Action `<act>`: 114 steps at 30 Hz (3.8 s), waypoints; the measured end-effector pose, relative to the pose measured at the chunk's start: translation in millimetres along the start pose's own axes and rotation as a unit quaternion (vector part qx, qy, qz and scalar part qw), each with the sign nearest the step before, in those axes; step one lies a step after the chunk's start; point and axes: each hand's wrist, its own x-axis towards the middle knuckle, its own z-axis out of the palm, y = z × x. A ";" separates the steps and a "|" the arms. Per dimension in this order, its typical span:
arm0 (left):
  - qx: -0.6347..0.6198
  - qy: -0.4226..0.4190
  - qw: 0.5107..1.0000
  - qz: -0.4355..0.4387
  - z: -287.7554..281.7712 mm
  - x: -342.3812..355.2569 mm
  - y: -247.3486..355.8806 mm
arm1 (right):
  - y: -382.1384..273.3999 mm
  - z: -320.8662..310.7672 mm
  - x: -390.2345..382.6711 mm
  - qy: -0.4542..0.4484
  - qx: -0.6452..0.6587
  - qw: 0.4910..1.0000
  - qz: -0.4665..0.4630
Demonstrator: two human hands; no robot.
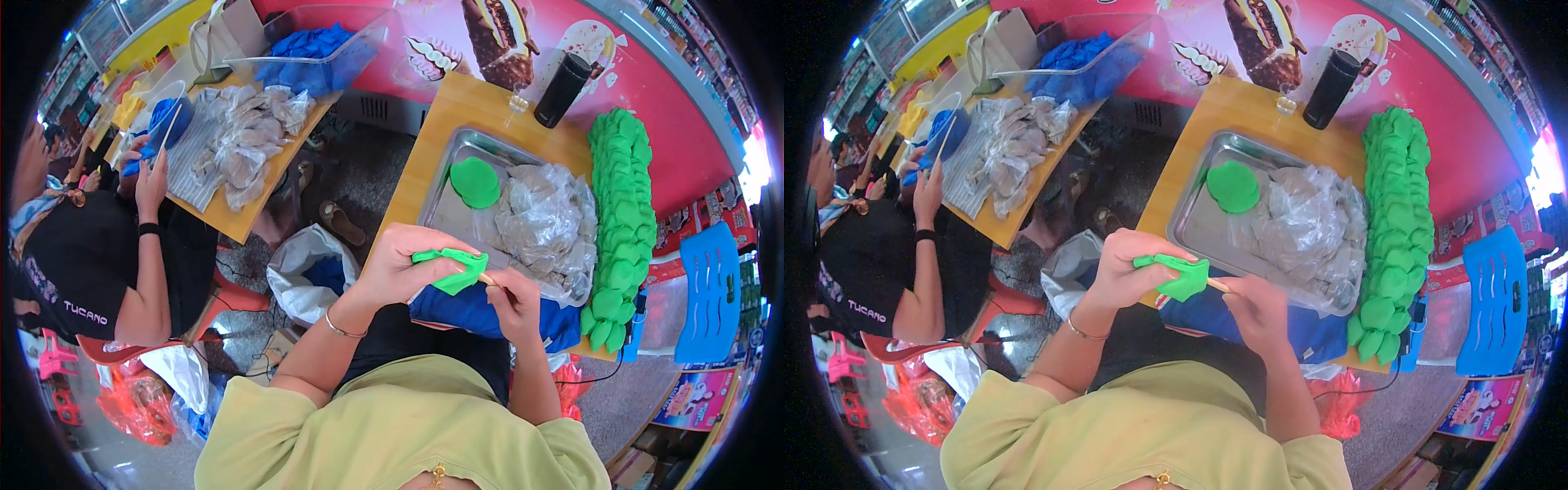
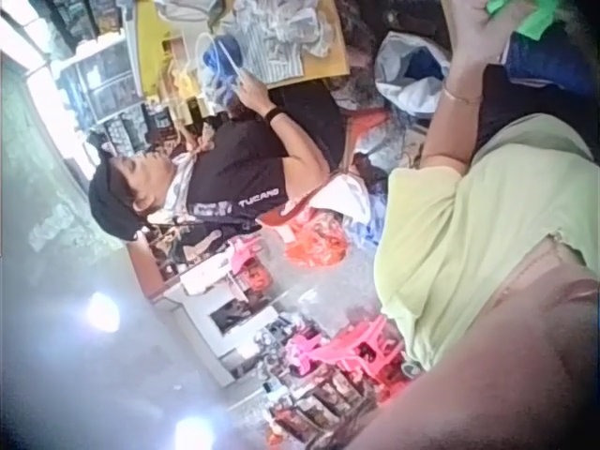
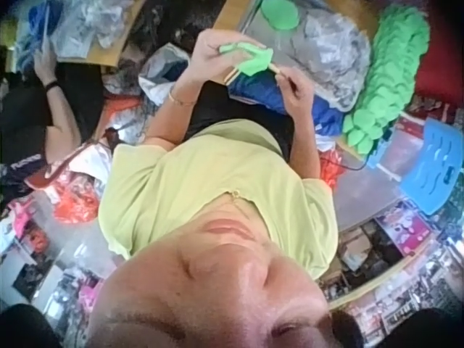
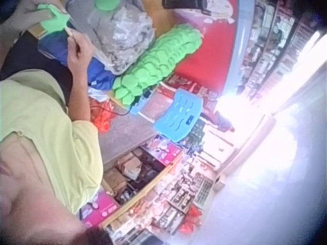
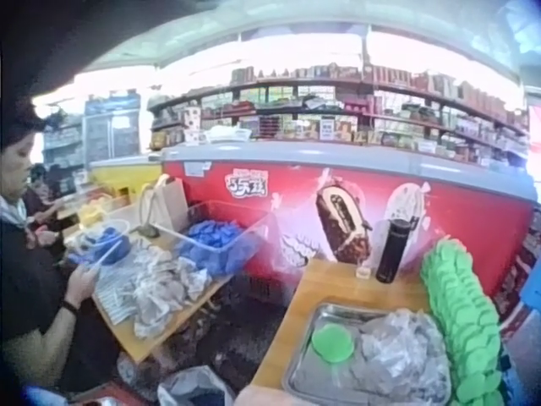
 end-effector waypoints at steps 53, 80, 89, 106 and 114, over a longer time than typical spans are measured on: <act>-0.008 0.090 0.994 0.062 13.9 -1.7 -15.4 | 9.4 17.9 -21.8 -0.041 0.308 0.942 0.124; -0.151 0.096 0.981 0.074 1.6 4.3 -8.3 | 4.6 5.9 -0.9 0.015 0.108 0.992 0.069; -0.082 0.106 0.989 0.059 -3.8 -1.7 -9.8 | -1.8 6.6 3.5 0.009 0.151 0.984 0.090; 0.068 0.090 0.992 0.048 -20.7 3.0 -5.3 | -28.0 -3.9 22.1 0.046 -0.152 0.987 0.009; 0.014 0.147 0.987 0.064 -14.3 1.9 -21.2 | -19.9 7.4 12.5 0.042 0.016 0.996 0.073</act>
